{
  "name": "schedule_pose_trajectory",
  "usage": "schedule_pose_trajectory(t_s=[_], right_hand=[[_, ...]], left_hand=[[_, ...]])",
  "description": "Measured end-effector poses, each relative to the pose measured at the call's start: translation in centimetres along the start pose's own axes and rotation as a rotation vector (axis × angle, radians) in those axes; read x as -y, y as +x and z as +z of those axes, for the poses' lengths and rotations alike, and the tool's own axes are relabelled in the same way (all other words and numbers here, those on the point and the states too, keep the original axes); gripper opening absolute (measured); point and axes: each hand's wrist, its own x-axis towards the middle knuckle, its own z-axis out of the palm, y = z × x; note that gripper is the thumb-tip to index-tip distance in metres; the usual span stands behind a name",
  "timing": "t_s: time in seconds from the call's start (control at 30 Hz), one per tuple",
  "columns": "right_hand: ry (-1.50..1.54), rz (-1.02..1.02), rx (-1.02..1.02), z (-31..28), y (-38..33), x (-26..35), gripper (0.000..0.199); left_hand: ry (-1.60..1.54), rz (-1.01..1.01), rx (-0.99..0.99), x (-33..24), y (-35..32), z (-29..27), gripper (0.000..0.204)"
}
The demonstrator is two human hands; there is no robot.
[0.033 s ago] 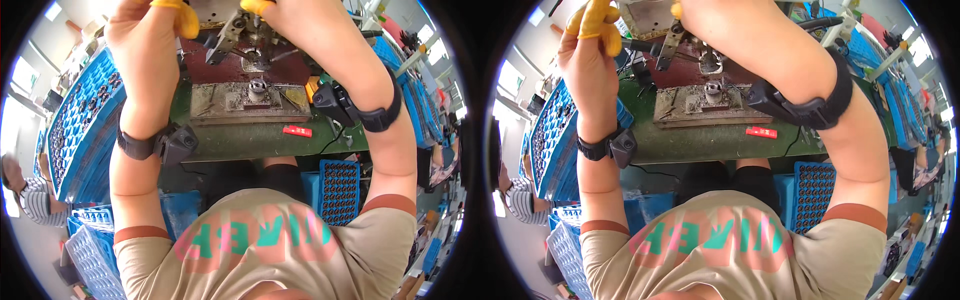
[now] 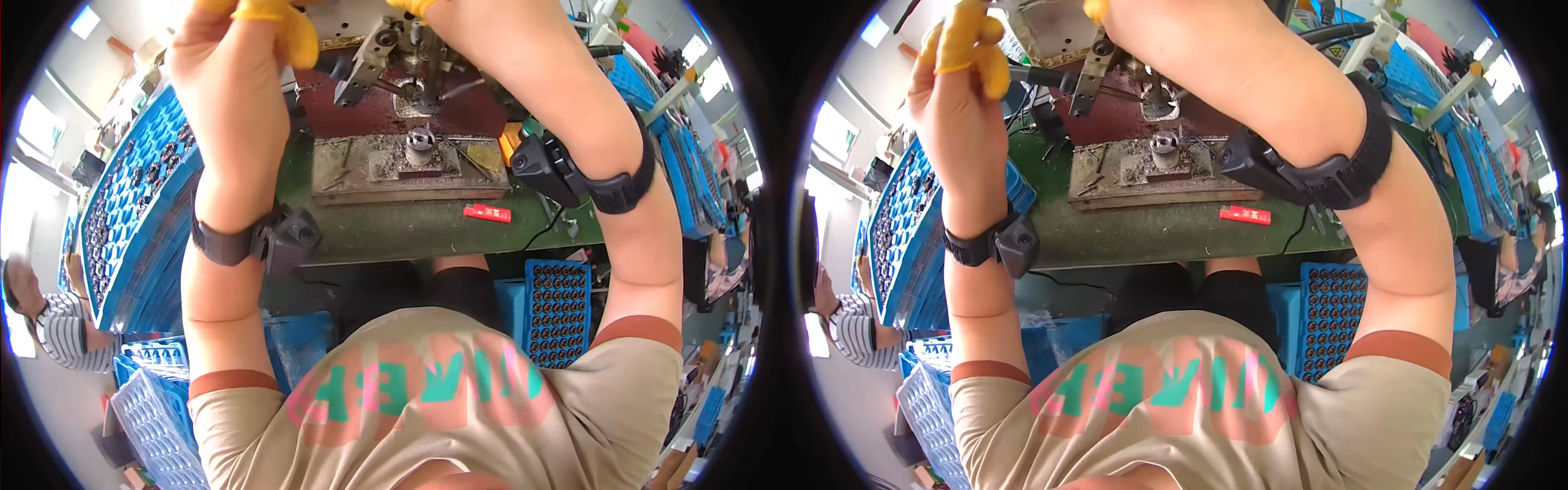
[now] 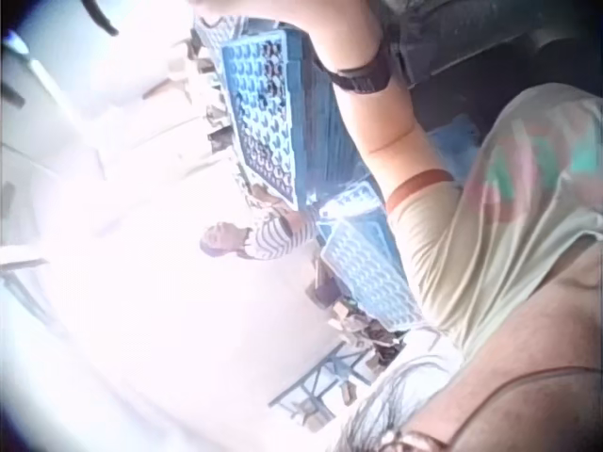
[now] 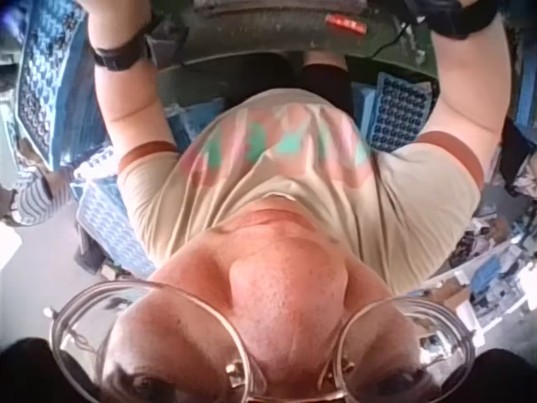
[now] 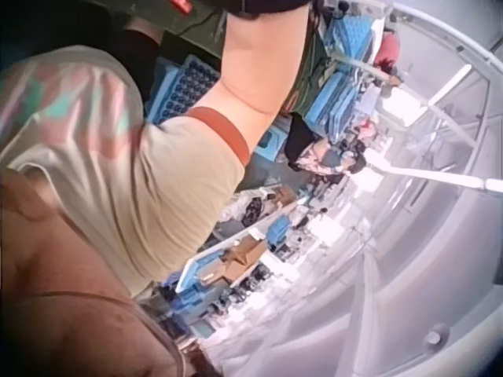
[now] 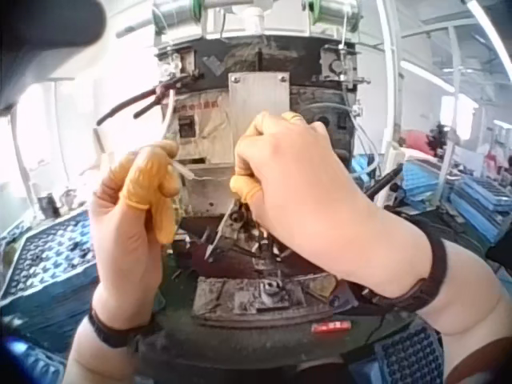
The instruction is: Using pliers and small hand tools to adjust or repair a component feeding machine on a factory floor.
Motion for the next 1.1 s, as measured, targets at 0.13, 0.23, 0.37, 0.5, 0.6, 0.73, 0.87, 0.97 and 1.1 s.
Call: schedule_pose_trajectory(t_s=[0.13, 0.23, 0.37, 0.5, 0.6, 0.73, 0.87, 0.97, 1.1], right_hand=[[0.159, 0.108, -0.097, -1.6, -1.8, 1.2, 0.008], [0.163, 0.075, -0.113, -0.4, -6.3, 2.6, 0.016], [0.268, -0.054, -0.068, 1.2, -11.3, 6.5, 0.018], [0.747, 0.13, 0.161, 3.9, -14.0, 10.7, 0.038], [0.853, 0.255, 0.264, 4.3, -15.8, 11.0, 0.043], [0.832, 0.429, 0.253, 4.9, -19.9, 9.2, 0.032], [0.784, 0.68, 0.187, 4.8, -23.8, 7.3, 0.015], [0.764, 0.857, 0.229, 4.3, -25.9, 6.1, 0.019], [0.792, 0.918, 0.162, 5.3, -27.9, 5.3, 0.015]], left_hand=[[-0.094, 0.011, 0.073, -0.6, -1.6, -1.5, 0.037], [-0.432, -0.212, 0.212, -2.0, -3.6, -2.7, 0.032], [-0.448, -0.445, 0.095, -2.9, -6.9, -4.4, 0.029], [-0.452, -0.495, 0.108, -2.3, -8.1, -7.2, 0.03], [-0.27, -0.483, -0.079, -1.5, -9.2, -9.7, 0.028], [0.478, -0.45, -0.162, -0.9, -9.2, -10.1, 0.026], [0.925, 0.041, -0.297, 0.5, -11.7, -7.6, 0.029], [0.726, -0.148, -0.047, 1.9, -13.2, -4.8, 0.022], [0.5, -0.434, -0.118, 5.4, -11.4, -5.5, 0.024]])
